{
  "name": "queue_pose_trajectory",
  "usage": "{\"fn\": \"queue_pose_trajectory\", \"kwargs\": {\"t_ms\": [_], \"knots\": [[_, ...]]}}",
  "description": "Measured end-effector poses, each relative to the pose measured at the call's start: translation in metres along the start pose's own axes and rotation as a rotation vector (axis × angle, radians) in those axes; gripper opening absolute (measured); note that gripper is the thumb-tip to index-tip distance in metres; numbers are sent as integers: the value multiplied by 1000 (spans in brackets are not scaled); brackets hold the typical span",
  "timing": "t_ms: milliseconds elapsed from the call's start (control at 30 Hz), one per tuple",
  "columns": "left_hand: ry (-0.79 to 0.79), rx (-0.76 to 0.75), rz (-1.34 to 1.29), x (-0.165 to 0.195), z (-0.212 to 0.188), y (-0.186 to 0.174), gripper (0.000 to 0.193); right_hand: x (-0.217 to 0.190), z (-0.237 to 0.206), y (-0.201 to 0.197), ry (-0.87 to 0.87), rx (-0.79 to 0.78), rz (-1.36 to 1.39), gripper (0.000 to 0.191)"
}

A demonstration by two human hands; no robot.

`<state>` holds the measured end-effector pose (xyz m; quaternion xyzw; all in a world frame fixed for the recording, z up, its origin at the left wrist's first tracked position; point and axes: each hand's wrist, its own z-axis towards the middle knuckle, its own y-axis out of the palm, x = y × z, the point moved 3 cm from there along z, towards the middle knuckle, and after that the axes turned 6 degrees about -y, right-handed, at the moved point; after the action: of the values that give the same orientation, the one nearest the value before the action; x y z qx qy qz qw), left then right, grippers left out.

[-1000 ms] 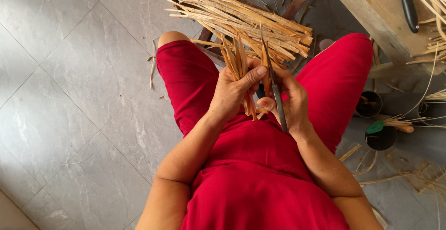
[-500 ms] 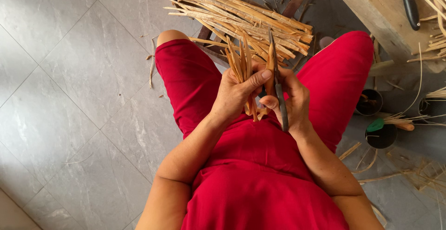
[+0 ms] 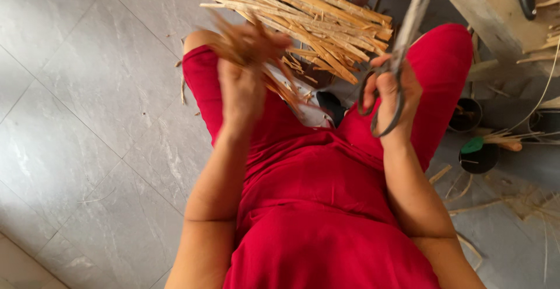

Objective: The person sits on the floor and trims and splits dried bamboo/palm strips with scissors, cutting off thin edge pieces one strip at a time and setting trimmed pieces onto a growing pile beside them.

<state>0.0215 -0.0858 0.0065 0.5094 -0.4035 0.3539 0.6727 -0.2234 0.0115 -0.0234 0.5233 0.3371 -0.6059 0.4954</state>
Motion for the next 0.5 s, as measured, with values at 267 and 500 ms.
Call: {"fn": "queue_pose_trajectory", "kwargs": {"t_ms": [267,500], "knots": [[533,83,959,6,38,-14,29,63,12,-33,218,238,33,45],[250,-449,1360,-173,45,33,16,83,15,-38,302,230,34,46]]}}
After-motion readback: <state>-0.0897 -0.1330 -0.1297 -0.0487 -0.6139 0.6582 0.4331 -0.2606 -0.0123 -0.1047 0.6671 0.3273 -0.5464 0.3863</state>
